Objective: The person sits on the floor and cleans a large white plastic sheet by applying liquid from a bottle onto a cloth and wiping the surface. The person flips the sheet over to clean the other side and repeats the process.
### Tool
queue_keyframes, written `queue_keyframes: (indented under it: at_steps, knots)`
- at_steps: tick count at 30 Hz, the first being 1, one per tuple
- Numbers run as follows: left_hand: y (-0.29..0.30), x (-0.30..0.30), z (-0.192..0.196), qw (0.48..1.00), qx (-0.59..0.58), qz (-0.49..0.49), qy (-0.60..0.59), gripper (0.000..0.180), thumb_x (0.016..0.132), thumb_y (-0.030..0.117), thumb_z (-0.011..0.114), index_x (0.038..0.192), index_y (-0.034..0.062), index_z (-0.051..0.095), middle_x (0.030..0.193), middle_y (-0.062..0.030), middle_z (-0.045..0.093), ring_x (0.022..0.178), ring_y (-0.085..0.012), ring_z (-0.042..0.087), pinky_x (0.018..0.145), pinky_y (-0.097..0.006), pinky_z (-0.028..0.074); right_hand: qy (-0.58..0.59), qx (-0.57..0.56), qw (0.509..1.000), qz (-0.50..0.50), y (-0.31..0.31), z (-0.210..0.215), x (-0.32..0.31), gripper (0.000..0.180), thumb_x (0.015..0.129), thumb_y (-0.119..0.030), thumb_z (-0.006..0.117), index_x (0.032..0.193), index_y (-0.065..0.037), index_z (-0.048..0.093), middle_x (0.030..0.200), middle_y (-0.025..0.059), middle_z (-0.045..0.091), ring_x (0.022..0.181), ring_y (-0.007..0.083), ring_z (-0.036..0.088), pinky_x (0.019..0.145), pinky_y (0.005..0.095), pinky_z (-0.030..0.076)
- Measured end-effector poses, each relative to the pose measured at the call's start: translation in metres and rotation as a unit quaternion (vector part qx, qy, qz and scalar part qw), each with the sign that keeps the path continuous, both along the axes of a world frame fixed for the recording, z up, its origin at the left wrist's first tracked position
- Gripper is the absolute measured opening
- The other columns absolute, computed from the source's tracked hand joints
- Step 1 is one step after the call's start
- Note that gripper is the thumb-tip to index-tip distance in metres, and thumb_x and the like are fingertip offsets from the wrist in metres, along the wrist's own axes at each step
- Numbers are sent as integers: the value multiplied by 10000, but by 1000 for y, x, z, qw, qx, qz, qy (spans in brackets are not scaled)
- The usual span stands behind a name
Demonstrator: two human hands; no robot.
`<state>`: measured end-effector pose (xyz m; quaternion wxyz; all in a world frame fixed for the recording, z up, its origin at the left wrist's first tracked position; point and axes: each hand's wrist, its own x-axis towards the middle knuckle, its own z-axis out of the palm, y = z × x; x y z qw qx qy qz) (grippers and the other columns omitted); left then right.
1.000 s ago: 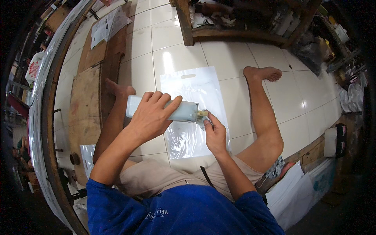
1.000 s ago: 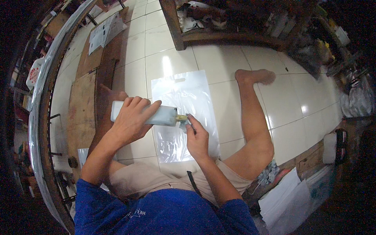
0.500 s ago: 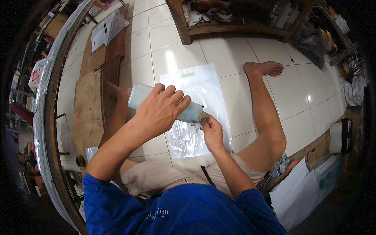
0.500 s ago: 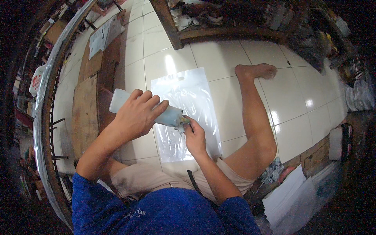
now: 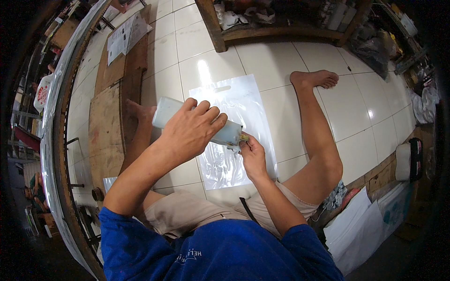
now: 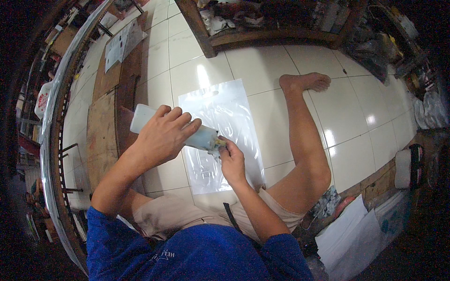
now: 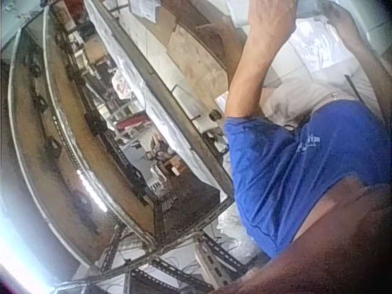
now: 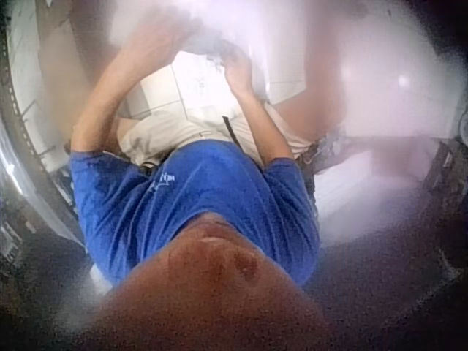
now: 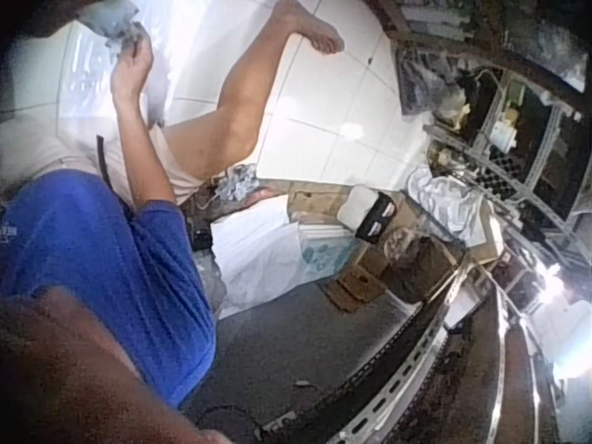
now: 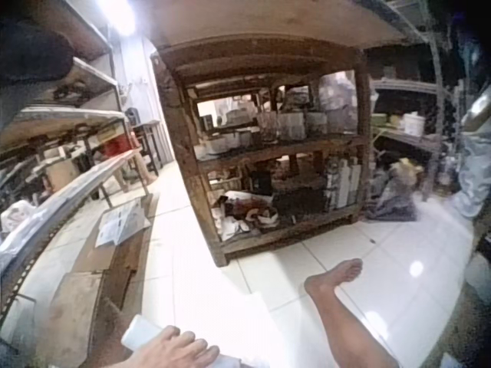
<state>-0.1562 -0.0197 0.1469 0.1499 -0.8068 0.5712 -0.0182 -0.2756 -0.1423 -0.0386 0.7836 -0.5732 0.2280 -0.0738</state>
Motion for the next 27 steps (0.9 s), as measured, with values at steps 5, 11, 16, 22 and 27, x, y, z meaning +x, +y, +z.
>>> queue_keyframes:
  at_steps: [5,11,16,22,27]
  knots:
    - [3,4,-4,1000,1,6,2,508,742,170,703,1232,100,592,1014,-44,608,992,-206,569,891,-374,422,3,13,1000,-3,0,-1,2,331,959,-39,490,1268,36,585,1093,115,674,973,139,608,873,265,472]
    - [16,32,-24,994,-78,34,71,582,722,143,721,1280,99,559,1086,-93,592,1067,-262,557,1000,-445,394,21,11,999,-29,-6,-1,14,356,961,-45,494,1307,11,554,990,55,631,806,93,539,735,244,458]
    - [42,78,-76,960,-180,123,175,619,815,125,690,1369,85,416,1198,-156,548,1171,-358,506,1097,-509,327,-33,107,992,-56,-28,-2,48,411,968,-62,509,1376,-21,478,958,22,569,776,86,497,672,254,422]
    - [28,139,-151,747,-432,230,449,559,875,63,650,1359,13,376,1266,-188,528,1258,-285,483,1083,-360,357,-67,209,975,-13,-61,13,83,373,992,-38,483,1362,-11,449,1183,90,572,1027,163,560,898,320,469]
    - [-25,222,-196,597,-586,238,494,553,898,44,647,1359,18,343,1338,-126,498,1283,-220,467,1085,-353,390,8,178,984,-6,-81,16,74,418,939,-6,557,1349,-2,475,1138,100,594,993,157,581,854,309,483]
